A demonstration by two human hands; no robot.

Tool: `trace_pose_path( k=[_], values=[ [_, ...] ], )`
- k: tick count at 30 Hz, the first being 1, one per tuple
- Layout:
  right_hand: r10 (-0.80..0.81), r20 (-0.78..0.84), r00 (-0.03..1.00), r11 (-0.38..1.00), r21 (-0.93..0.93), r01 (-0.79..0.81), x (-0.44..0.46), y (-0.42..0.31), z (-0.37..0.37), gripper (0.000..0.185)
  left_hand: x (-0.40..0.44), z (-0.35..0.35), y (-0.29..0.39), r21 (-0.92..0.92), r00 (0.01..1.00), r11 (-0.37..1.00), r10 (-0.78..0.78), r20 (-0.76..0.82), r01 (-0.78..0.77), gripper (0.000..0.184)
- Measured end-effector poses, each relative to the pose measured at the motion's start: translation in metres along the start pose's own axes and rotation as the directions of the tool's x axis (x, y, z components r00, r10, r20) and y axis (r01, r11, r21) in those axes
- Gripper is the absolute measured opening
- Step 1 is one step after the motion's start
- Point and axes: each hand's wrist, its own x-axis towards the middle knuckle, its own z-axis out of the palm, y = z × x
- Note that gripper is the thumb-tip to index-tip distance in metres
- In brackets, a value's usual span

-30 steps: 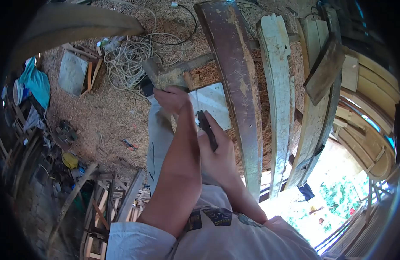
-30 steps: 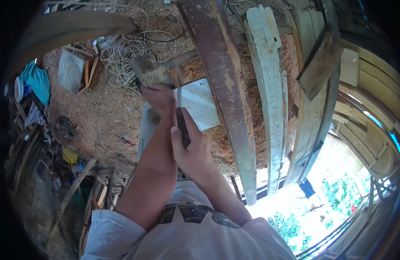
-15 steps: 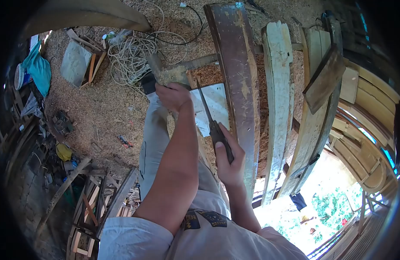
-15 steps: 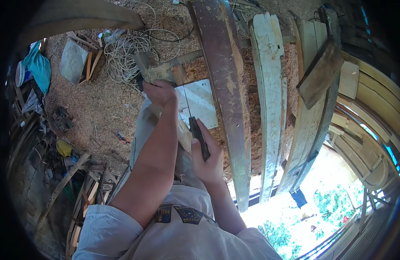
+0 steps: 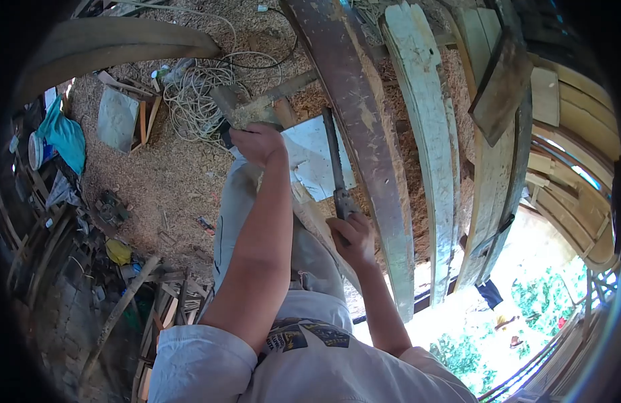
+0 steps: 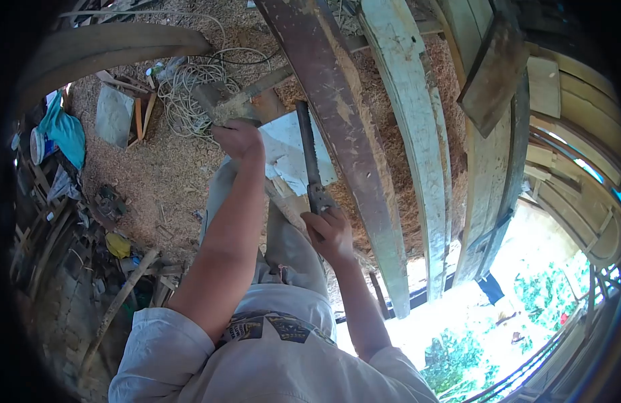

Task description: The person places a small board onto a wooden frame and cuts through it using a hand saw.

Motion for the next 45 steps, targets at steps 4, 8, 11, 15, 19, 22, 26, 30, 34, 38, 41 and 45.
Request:
trace_pose_path(
  k=[4,8,11,15,19,22,26,30,34,38,41,45],
  values=[
    [0.087,-0.082,0.993,0.993,-0.076,-0.094,-0.022,0.038,0.051,0.022,-0.004,-0.009,0.010,0.011,0.999,1.000,-0.019,0.041,0.019,0.046],
    [0.114,-0.034,0.993,0.975,-0.190,-0.119,-0.019,0.065,0.066,0.021,0.001,-0.007,0.007,0.043,0.998,0.998,-0.037,0.044,0.035,0.044],
    [0.111,-0.097,0.989,0.950,-0.281,-0.134,-0.020,0.062,0.077,0.025,0.000,-0.011,0.015,0.051,0.996,0.997,-0.066,0.066,0.063,0.043],
    [0.102,-0.140,0.985,0.933,-0.329,-0.144,-0.020,0.064,0.093,0.025,0.002,-0.007,0.008,0.061,0.998,0.998,-0.032,0.048,0.029,0.043],
    [0.030,-0.196,0.980,0.935,-0.340,-0.097,-0.015,0.080,0.108,0.028,0.007,-0.005,0.010,0.072,1.000,0.997,-0.005,-0.005,0.005,0.040],
    [0.040,-0.177,0.983,0.942,-0.321,-0.096,-0.011,0.085,0.114,0.029,0.006,-0.007,0.012,0.132,0.997,0.990,-0.063,0.032,0.059,0.035],
    [0.134,-0.104,0.986,0.964,-0.216,-0.154,-0.013,0.073,0.109,0.033,0.001,-0.015,0.017,0.160,0.998,0.987,-0.041,0.047,0.033,0.034],
    [0.144,-0.137,0.980,0.972,-0.168,-0.166,-0.017,0.066,0.116,0.037,0.001,-0.019,0.022,0.178,0.993,0.983,-0.066,0.098,0.048,0.037],
    [0.216,-0.135,0.967,0.967,-0.106,-0.231,-0.025,0.065,0.118,0.037,0.006,-0.013,0.018,0.225,0.995,0.974,-0.054,0.088,0.033,0.040],
    [0.289,-0.178,0.941,0.957,0.085,-0.278,-0.034,0.055,0.120,0.038,0.001,-0.020,0.018,0.231,0.994,0.972,-0.054,0.095,0.031,0.045],
    [0.299,-0.229,0.926,0.950,0.161,-0.267,-0.030,0.047,0.128,0.039,0.007,-0.017,0.018,0.177,0.995,0.984,-0.024,0.095,0.007,0.048],
    [0.288,-0.209,0.934,0.957,0.091,-0.275,-0.026,0.053,0.142,0.039,0.010,-0.018,0.009,0.054,0.991,0.998,0.009,0.136,-0.016,0.054]
  ],
)
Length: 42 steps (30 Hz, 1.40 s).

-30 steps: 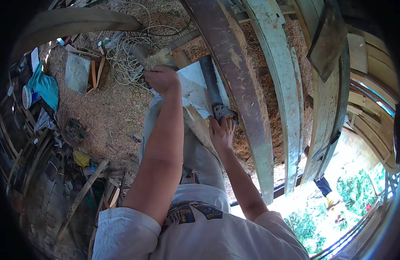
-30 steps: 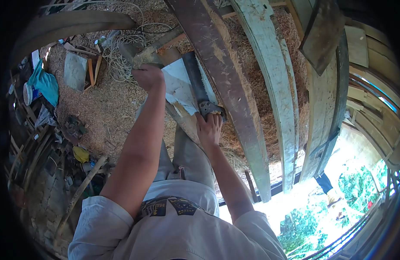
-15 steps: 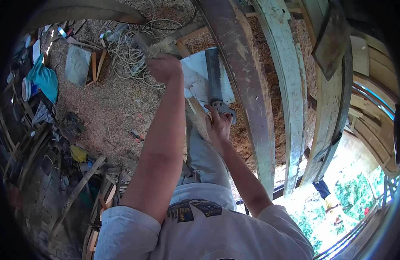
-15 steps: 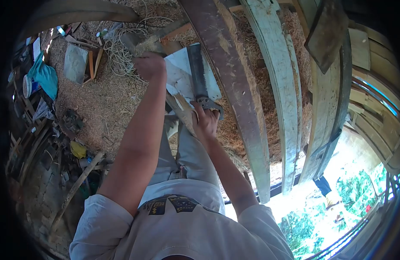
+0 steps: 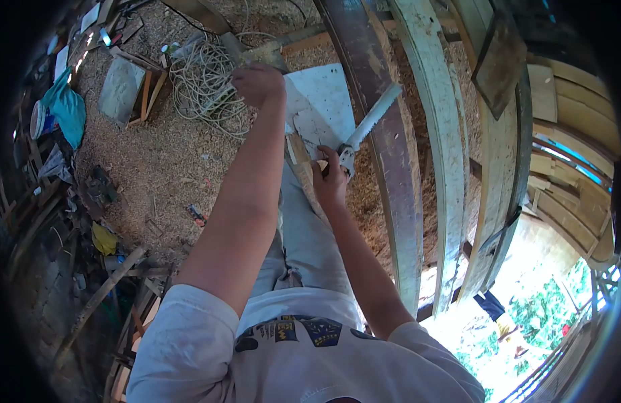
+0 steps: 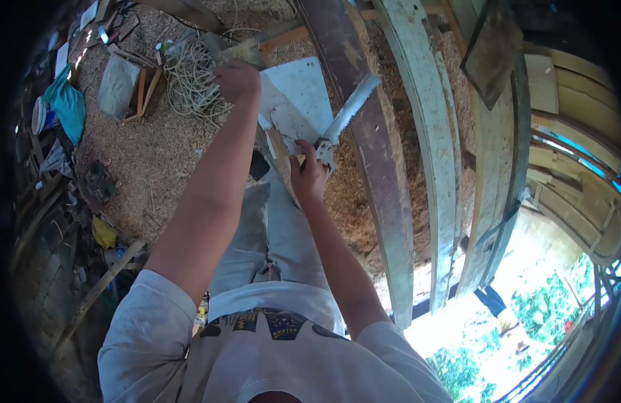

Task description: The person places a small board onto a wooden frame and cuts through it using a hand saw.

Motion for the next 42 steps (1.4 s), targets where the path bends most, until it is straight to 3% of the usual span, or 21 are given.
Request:
trace_pose_path(
  k=[4,6,10,13,15,18,25,27,31,33,34,36,38,40,42],
  values=[
    [-0.077,-0.175,0.981,0.997,-0.035,0.072,0.003,0.004,0.015,0.039,-0.002,0.009,-0.008,-0.012,0.975,0.991,0.132,-0.180,-0.136,0.057],
    [-0.087,-0.190,0.978,0.996,-0.019,0.085,0.002,0.004,0.018,0.039,-0.001,0.015,-0.011,0.016,0.877,0.934,0.342,-0.338,-0.358,0.060],
    [-0.039,-0.173,0.984,0.999,0.018,0.043,-0.002,0.005,0.021,0.033,0.002,0.021,-0.013,0.009,0.896,0.931,0.355,-0.266,-0.366,0.063],
    [-0.047,-0.202,0.978,0.998,0.034,0.055,-0.006,0.005,0.029,0.030,0.005,0.019,-0.011,0.088,0.848,0.890,0.453,-0.274,-0.446,0.065],
    [-0.024,-0.209,0.978,0.998,0.051,0.036,-0.010,0.005,0.035,0.030,0.002,0.016,-0.011,0.052,0.868,0.887,0.460,-0.189,-0.458,0.065],
    [0.002,-0.212,0.977,0.998,0.059,0.011,-0.013,0.004,0.041,0.029,0.002,0.016,-0.011,0.097,0.826,0.846,0.533,-0.183,-0.524,0.066],
    [0.027,-0.171,0.985,0.998,0.063,-0.017,-0.016,-0.002,0.040,0.028,0.004,0.015,-0.012,0.042,0.822,0.848,0.524,-0.220,-0.529,0.062],
    [0.052,-0.161,0.986,0.996,0.084,-0.039,-0.015,-0.004,0.041,0.029,0.012,0.012,-0.018,-0.295,0.854,0.809,0.433,-0.287,-0.509,0.058],
    [0.110,-0.133,0.985,0.990,0.104,-0.097,-0.016,-0.005,0.042,0.031,0.013,0.013,-0.015,-0.505,0.875,0.717,0.346,-0.340,-0.480,0.055],
    [0.068,-0.166,0.984,0.994,0.092,-0.053,-0.015,-0.002,0.043,0.032,0.008,0.010,-0.010,-0.128,0.810,0.833,0.469,-0.352,-0.538,0.057],
    [0.019,-0.203,0.979,0.997,0.082,-0.002,-0.015,-0.002,0.044,0.032,0.002,0.006,-0.008,-0.125,0.810,0.834,0.469,-0.352,-0.537,0.057],
    [0.017,-0.210,0.977,0.997,0.080,-0.001,-0.014,-0.003,0.045,0.033,-0.006,0.000,-0.005,0.120,0.647,0.683,0.724,-0.239,-0.720,0.061],
    [0.016,-0.222,0.975,0.997,0.077,0.001,-0.016,-0.004,0.041,0.034,-0.007,-0.001,-0.002,0.144,0.654,0.683,0.728,-0.204,-0.716,0.062],
    [0.039,-0.075,0.996,0.975,0.221,-0.021,-0.017,-0.004,0.029,0.038,-0.004,0.002,-0.003,0.167,0.660,0.681,0.732,-0.169,-0.713,0.063],
    [0.034,-0.010,0.999,0.982,0.185,-0.031,-0.020,-0.002,0.011,0.041,0.000,0.004,-0.005,0.066,0.738,0.754,0.654,-0.165,-0.653,0.064]
  ],
)
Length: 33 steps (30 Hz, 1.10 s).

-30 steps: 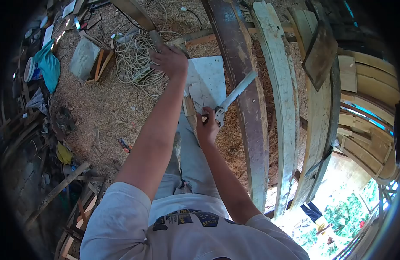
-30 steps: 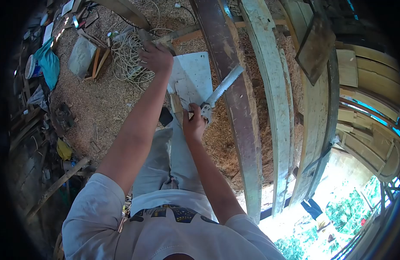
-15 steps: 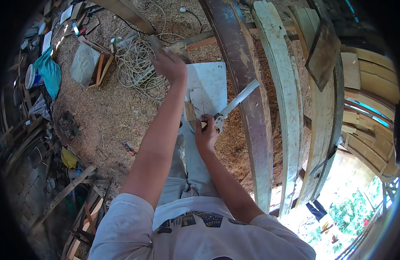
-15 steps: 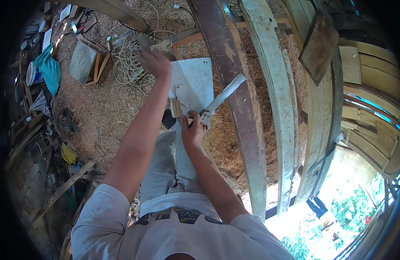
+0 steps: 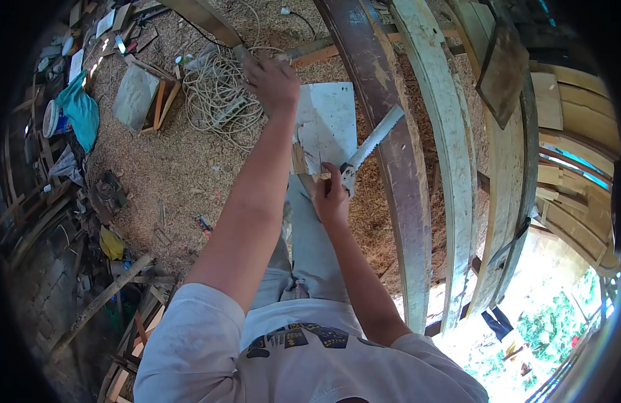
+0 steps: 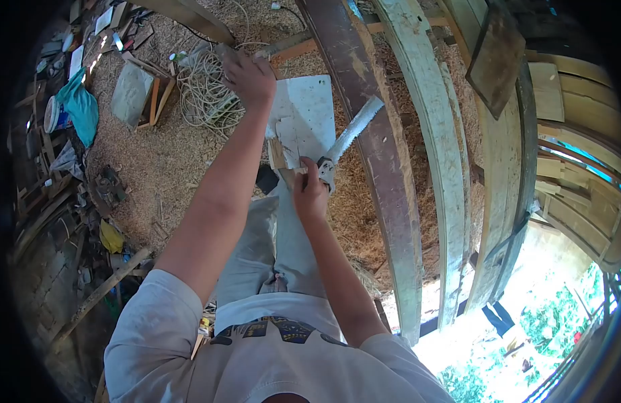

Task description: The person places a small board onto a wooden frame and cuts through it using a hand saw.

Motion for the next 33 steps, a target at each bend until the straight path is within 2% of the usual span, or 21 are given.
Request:
trace_pose_path(
  k=[1,3,4,6,9,11,13,14,16,18,19,21,22,23,24,25,27,28,30,31,33],
  values=[
    [0.011,0.069,0.998,0.999,-0.041,-0.008,-0.002,-0.002,-0.012,0.045,0.002,0.004,-0.004,-0.004,1.000,1.000,0.003,0.000,-0.003,0.064],
    [-0.026,0.077,0.997,0.998,-0.057,0.030,-0.010,-0.008,-0.037,0.047,0.005,0.012,-0.014,-0.254,0.987,0.967,-0.068,-0.145,0.029,0.063],
    [-0.064,0.090,0.994,0.995,-0.071,0.070,-0.014,-0.016,-0.049,0.050,0.005,0.016,-0.015,-0.254,0.987,0.967,-0.065,-0.146,0.026,0.063],
    [-0.041,0.082,0.996,0.996,-0.072,0.047,-0.020,-0.033,-0.072,0.051,0.005,0.023,-0.015,-0.173,0.944,0.979,-0.157,-0.291,0.110,0.064],
    [-0.008,0.078,0.997,0.997,-0.075,0.014,-0.029,-0.073,-0.104,0.056,0.004,0.020,-0.009,-0.116,0.946,0.977,-0.204,-0.252,0.180,0.064],
    [0.002,0.082,0.997,0.998,-0.070,0.003,-0.035,-0.092,-0.114,0.059,0.005,0.025,-0.014,-0.161,0.936,0.964,-0.246,-0.253,0.209,0.065],
    [-0.127,0.028,0.992,0.987,0.106,0.123,-0.038,-0.103,-0.117,0.064,0.006,0.024,-0.014,-0.205,0.925,0.950,-0.283,-0.255,0.234,0.066],
    [-0.125,0.021,0.992,0.987,0.108,0.122,-0.037,-0.106,-0.118,0.064,0.006,0.026,-0.012,-0.164,0.929,0.951,-0.293,-0.226,0.260,0.066],
    [-0.268,-0.042,0.962,0.947,0.173,0.272,-0.032,-0.112,-0.119,0.066,0.006,0.018,-0.005,-0.123,0.933,0.950,-0.305,-0.190,0.286,0.065],
    [-0.327,-0.104,0.939,0.937,0.090,0.337,-0.019,-0.123,-0.124,0.065,0.004,0.003,0.002,0.130,0.999,0.991,0.010,-0.053,-0.003,0.067],
    [-0.391,-0.156,0.907,0.918,0.003,0.396,-0.012,-0.127,-0.126,0.064,0.005,0.000,0.006,0.128,0.999,0.992,0.012,-0.048,-0.006,0.067],
    [-0.411,-0.170,0.896,0.909,0.002,0.418,-0.002,-0.130,-0.127,0.062,0.005,0.001,0.008,-0.026,0.981,0.987,-0.163,-0.102,0.161,0.069],
    [-0.393,-0.219,0.893,0.896,0.128,0.426,0.002,-0.132,-0.126,0.059,0.005,0.005,0.006,-0.022,0.982,0.986,-0.165,-0.094,0.163,0.069],
    [-0.367,-0.266,0.891,0.866,0.253,0.432,0.005,-0.136,-0.124,0.056,0.007,0.008,0.004,0.006,0.964,0.966,-0.256,-0.072,0.257,0.069],
    [-0.278,-0.312,0.909,0.901,0.243,0.359,0.009,-0.143,-0.120,0.050,0.007,0.009,0.002,0.037,0.938,0.938,-0.344,-0.053,0.346,0.070],
    [-0.275,-0.311,0.910,0.903,0.242,0.356,0.010,-0.145,-0.118,0.050,0.006,0.010,0.002,0.039,0.938,0.937,-0.344,-0.049,0.346,0.070],
    [-0.118,-0.346,0.931,0.905,0.349,0.245,0.014,-0.152,-0.113,0.038,0.005,0.010,0.002,0.052,0.934,0.935,-0.347,-0.082,0.352,0.071],
    [-0.123,-0.344,0.931,0.904,0.348,0.248,0.016,-0.155,-0.108,0.038,0.005,0.009,0.000,0.050,0.933,0.934,-0.350,-0.086,0.355,0.071],
    [-0.036,-0.417,0.908,0.900,0.382,0.211,0.019,-0.161,-0.095,0.026,0.007,0.005,-0.003,-0.129,0.918,0.920,-0.384,-0.096,0.371,0.071],
    [-0.037,-0.410,0.911,0.899,0.384,0.209,0.021,-0.166,-0.092,0.026,0.007,0.002,-0.003,-0.125,0.916,0.918,-0.389,-0.099,0.376,0.071],
    [0.229,-0.320,0.919,0.826,0.564,-0.009,0.024,-0.178,-0.091,0.022,0.005,0.002,-0.002,-0.204,0.855,0.842,-0.517,-0.043,0.499,0.072]
  ],
)
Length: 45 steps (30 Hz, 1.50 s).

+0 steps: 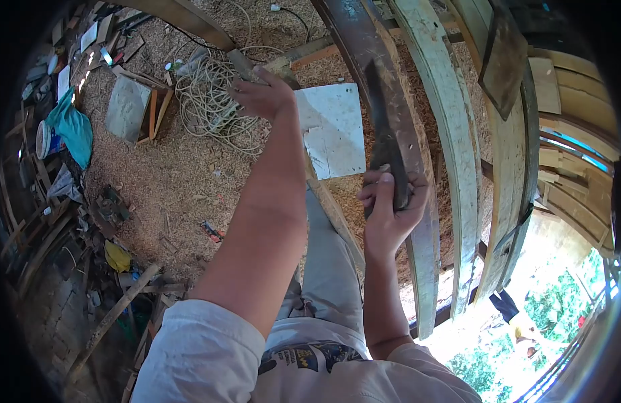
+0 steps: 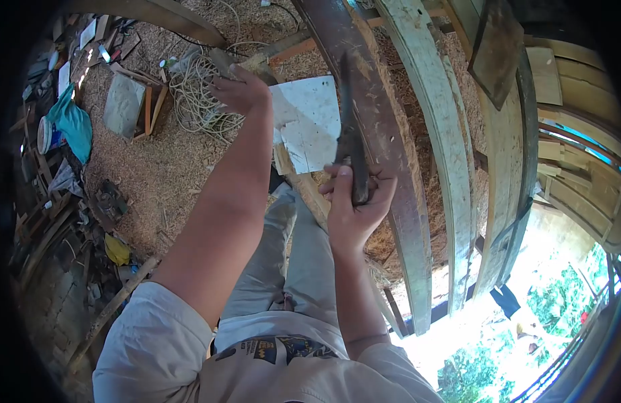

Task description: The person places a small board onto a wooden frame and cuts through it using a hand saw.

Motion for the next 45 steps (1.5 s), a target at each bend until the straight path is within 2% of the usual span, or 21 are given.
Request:
trace_pose_path(
  k=[4,6,10,12,15,25,27,28,30,33,37,40,42,43,45],
  values=[
    [-0.005,0.028,1.000,0.997,0.077,0.003,0.005,0.019,-0.001,0.025,-0.001,0.008,0.002,0.152,0.996,0.985,-0.076,-0.040,0.081,0.073],
    [-0.099,0.148,0.984,0.995,-0.004,0.100,0.010,0.031,-0.005,0.029,-0.002,0.016,0.004,0.348,0.994,0.933,-0.066,-0.083,0.091,0.076],
    [-0.111,0.252,0.961,0.993,-0.022,0.120,0.018,0.031,0.001,0.032,0.001,0.014,0.007,0.393,0.997,0.918,-0.020,-0.080,0.050,0.080],
    [-0.030,0.311,0.950,0.997,-0.054,0.050,0.020,0.025,0.007,0.032,0.002,0.002,0.013,0.243,0.988,0.966,-0.118,0.095,0.092,0.081],
    [0.030,0.340,0.940,0.994,-0.107,0.007,0.022,0.023,0.010,0.034,0.000,0.000,0.016,0.231,0.996,0.971,-0.072,0.051,0.058,0.080],
    [0.079,0.366,0.927,0.988,-0.150,-0.025,0.015,0.027,0.014,0.035,0.000,0.000,0.018,0.215,0.989,0.970,-0.135,0.067,0.118,0.078],
    [0.160,0.348,0.924,0.984,-0.128,-0.122,0.015,0.023,0.019,0.037,0.000,0.003,0.015,0.187,0.997,0.980,-0.079,0.026,0.073,0.076],
    [0.160,0.348,0.924,0.984,-0.129,-0.122,0.017,0.020,0.021,0.037,0.001,0.003,0.015,0.188,0.996,0.979,-0.080,0.026,0.073,0.076],
    [0.212,0.398,0.892,0.974,-0.162,-0.159,0.022,0.014,0.024,0.045,0.002,0.000,0.016,0.157,0.990,0.982,-0.116,0.080,0.102,0.074],
    [0.223,0.444,0.868,0.965,-0.225,-0.133,0.024,0.003,0.025,0.051,0.000,-0.002,0.018,0.176,0.989,0.978,-0.125,0.081,0.109,0.074],
    [0.242,0.406,0.881,0.961,-0.227,-0.160,0.038,-0.008,0.029,0.051,0.000,-0.001,0.020,0.143,0.997,0.987,-0.071,0.031,0.066,0.074],
    [0.291,0.442,0.848,0.940,-0.296,-0.168,0.046,-0.010,0.039,0.047,-0.001,-0.005,0.025,0.176,0.983,0.973,-0.166,0.082,0.149,0.075],
    [-0.005,0.474,0.881,0.933,-0.315,0.175,0.048,-0.002,0.050,0.044,-0.001,-0.003,0.022,0.163,0.990,0.981,-0.120,0.068,0.108,0.075],
    [0.241,0.456,0.857,0.919,-0.392,-0.050,0.046,-0.023,0.047,0.042,-0.002,-0.001,0.020,0.161,0.991,0.981,-0.117,0.071,0.104,0.075],
    [0.242,0.448,0.861,0.942,-0.320,-0.099,0.052,-0.015,0.040,0.041,0.000,0.002,0.017,0.162,0.992,0.982,-0.109,0.063,0.098,0.075]
  ],
)
